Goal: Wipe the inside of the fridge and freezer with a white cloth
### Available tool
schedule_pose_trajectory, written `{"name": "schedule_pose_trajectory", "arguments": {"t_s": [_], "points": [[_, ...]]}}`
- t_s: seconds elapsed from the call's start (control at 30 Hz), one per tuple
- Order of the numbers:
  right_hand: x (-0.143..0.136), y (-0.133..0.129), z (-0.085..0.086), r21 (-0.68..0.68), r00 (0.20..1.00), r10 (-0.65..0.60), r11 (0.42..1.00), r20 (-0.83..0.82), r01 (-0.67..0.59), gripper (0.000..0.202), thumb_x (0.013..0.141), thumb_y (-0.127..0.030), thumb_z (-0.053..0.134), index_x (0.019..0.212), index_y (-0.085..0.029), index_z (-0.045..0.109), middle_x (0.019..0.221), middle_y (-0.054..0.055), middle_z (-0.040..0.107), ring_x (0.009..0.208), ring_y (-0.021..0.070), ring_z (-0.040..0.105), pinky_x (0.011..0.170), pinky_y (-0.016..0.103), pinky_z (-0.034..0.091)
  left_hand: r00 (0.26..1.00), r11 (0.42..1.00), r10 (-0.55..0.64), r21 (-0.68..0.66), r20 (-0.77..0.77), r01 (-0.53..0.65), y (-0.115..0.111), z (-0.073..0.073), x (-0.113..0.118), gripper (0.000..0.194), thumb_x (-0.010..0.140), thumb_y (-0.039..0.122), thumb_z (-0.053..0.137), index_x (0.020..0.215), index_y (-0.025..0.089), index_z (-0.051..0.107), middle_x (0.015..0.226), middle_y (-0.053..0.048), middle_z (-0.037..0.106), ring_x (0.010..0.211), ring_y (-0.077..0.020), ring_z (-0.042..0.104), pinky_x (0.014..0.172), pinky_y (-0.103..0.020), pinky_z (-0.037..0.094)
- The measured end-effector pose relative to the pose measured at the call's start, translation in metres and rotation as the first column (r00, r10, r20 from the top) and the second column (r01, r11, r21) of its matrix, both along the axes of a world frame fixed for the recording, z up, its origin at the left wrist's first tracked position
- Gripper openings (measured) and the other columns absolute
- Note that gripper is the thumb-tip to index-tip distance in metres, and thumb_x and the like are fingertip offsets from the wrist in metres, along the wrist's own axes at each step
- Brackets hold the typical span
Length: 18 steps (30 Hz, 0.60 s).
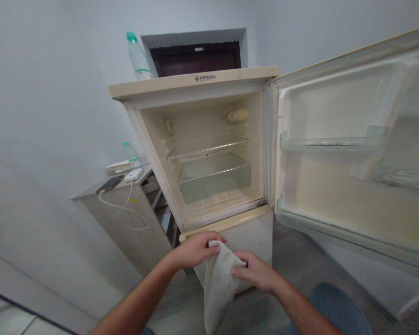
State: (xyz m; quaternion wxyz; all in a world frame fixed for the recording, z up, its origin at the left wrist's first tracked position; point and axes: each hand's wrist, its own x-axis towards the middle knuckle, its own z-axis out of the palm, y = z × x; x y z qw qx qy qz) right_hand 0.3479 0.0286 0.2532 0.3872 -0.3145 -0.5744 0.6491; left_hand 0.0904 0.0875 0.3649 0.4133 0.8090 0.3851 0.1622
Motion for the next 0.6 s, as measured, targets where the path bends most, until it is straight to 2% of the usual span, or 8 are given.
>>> {"name": "schedule_pose_trajectory", "arguments": {"t_s": [0.07,0.1,0.2,0.3,0.37,0.43,0.5,0.6], "points": [[0.006,0.003,0.003,-0.031,1.0,0.019,0.999,-0.023,-0.02,0.043,0.082,-0.057,0.094,0.095,-0.017,0.088,0.084,0.0,0.075,0.081,0.0181,0.058,0.077,0.027,0.044,0.998,0.985,-0.042,-0.167,0.057,0.051,0.006,-0.01,-0.003,0.045,0.099,0.059,0.084,0.125,0.023,0.087,0.148,-0.015,0.083,0.102,-0.0281,0.079,0.085,-0.037,0.062],[0.008,0.005,0.003,-0.052,0.999,0.024,0.998,-0.044,-0.026,0.047,0.08,-0.06,0.095,0.094,-0.016,0.087,0.083,0.0,0.074,0.079,0.0175,0.057,0.077,0.027,0.043,0.995,0.962,-0.063,-0.262,0.074,0.08,0.008,-0.015,-0.005,0.052,0.096,0.067,0.087,0.122,0.022,0.085,0.146,-0.017,0.082,0.091,-0.0247,0.078,0.078,-0.035,0.061],[0.013,0.013,0.003,-0.11,0.994,0.037,0.993,-0.103,-0.048,0.059,0.074,-0.068,0.101,0.095,-0.015,0.087,0.082,0.001,0.075,0.076,0.0165,0.056,0.076,0.027,0.04,0.993,0.903,-0.093,-0.414,0.066,0.112,0.012,-0.028,-0.011,0.068,0.088,0.082,0.091,0.109,0.02,0.076,0.106,-0.008,0.081,0.07,-0.0171,0.068,0.068,-0.03,0.053],[0.013,0.018,-0.001,-0.138,0.992,-0.03,0.99,-0.121,0.013,0.06,0.065,-0.062,0.109,0.096,-0.016,0.085,0.084,0.001,0.075,0.079,0.0179,0.059,0.076,0.027,0.042,0.998,0.928,-0.059,-0.368,-0.012,0.05,0.014,-0.031,-0.016,0.068,0.087,0.085,0.09,0.107,0.022,0.073,0.081,0.003,0.067,0.068,-0.0175,0.063,0.068,-0.029,0.047],[0.012,0.02,-0.006,-0.155,0.989,-0.075,0.986,-0.128,0.055,0.061,0.062,-0.06,0.11,0.097,-0.018,0.084,0.087,0.001,0.076,0.082,0.0189,0.061,0.077,0.027,0.044,0.998,0.948,-0.064,-0.314,-0.01,0.057,0.015,-0.029,-0.019,0.065,0.087,0.084,0.09,0.105,0.024,0.074,0.095,-0.003,0.076,0.083,-0.022,0.071,0.08,-0.033,0.054],[0.01,0.023,-0.012,-0.158,0.992,-0.062,0.986,-0.114,0.043,0.063,0.061,-0.061,0.11,0.099,-0.019,0.083,0.089,0.001,0.075,0.083,0.019,0.061,0.077,0.027,0.045,0.994,0.952,-0.109,-0.286,0.022,0.111,0.015,-0.029,-0.022,0.062,0.084,0.083,0.092,0.1,0.025,0.076,0.132,-0.01,0.084,0.119,-0.0318,0.077,0.106,-0.041,0.056],[0.008,0.026,-0.015,-0.138,0.998,-0.033,0.99,-0.055,0.025,0.066,0.058,-0.063,0.108,0.101,-0.021,0.083,0.089,0.0,0.073,0.083,0.0184,0.06,0.076,0.027,0.044,0.99,0.933,-0.134,-0.329,0.054,0.144,0.017,-0.036,-0.024,0.063,0.077,0.084,0.097,0.095,0.027,0.077,0.157,-0.009,0.079,0.15,-0.0397,0.068,0.126,-0.047,0.047],[0.008,0.026,-0.009,-0.081,0.993,-0.054,0.995,0.108,0.063,0.057,0.055,-0.058,0.107,0.093,-0.024,0.082,0.086,-0.001,0.071,0.082,0.0185,0.058,0.075,0.027,0.042,0.992,0.861,-0.074,-0.495,0.105,0.117,0.023,-0.057,-0.025,0.069,0.061,0.081,0.107,0.095,0.028,0.079,0.144,-0.005,0.083,0.143,-0.0402,0.071,0.13,-0.05,0.045]]}}
